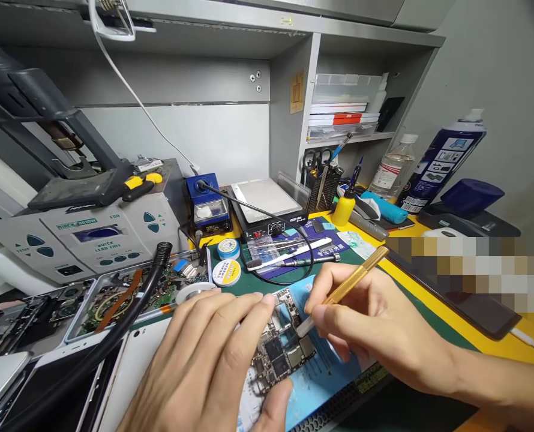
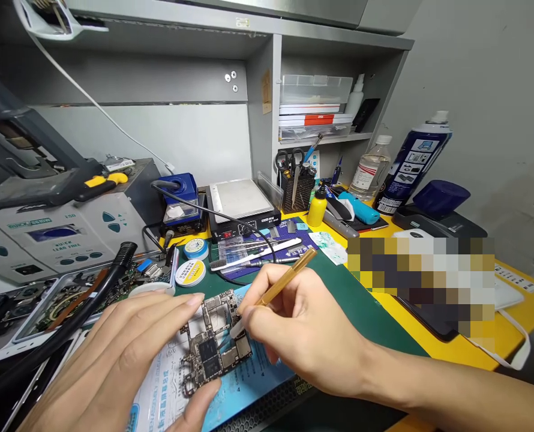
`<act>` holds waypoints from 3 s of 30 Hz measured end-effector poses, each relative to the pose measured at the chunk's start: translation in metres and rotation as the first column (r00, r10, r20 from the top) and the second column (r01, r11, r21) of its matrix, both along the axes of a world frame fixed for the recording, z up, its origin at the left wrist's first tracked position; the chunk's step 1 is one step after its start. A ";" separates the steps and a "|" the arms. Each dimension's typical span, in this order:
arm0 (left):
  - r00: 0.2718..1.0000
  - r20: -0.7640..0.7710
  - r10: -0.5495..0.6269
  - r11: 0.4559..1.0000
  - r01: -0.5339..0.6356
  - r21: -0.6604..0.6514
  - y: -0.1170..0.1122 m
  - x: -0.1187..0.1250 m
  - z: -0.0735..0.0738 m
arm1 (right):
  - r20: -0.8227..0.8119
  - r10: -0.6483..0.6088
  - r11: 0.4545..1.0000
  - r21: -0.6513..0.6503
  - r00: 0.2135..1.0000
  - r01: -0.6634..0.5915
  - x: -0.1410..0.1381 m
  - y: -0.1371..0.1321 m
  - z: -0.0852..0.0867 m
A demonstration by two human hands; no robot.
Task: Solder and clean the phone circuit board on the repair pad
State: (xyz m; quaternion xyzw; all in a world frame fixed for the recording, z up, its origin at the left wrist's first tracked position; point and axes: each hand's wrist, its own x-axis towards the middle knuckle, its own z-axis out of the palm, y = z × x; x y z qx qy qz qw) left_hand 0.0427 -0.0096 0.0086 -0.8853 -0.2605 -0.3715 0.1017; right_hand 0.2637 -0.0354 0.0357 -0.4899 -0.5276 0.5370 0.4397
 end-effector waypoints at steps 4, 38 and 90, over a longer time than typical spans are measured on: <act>1.000 -0.007 -0.021 0.999 0.021 -0.031 0.000 -0.001 0.001 | -0.008 -0.017 1.000 0.001 1.000 0.017 -0.001 0.001 0.001; 0.999 -0.006 -0.034 0.998 0.034 -0.058 -0.001 -0.002 -0.001 | -0.018 -0.078 0.997 -0.017 0.997 0.077 -0.004 0.001 0.003; 0.999 -0.032 -0.004 1.000 0.003 -0.006 -0.001 -0.002 0.001 | 0.000 -0.083 0.997 -0.005 0.997 0.083 -0.004 0.001 0.001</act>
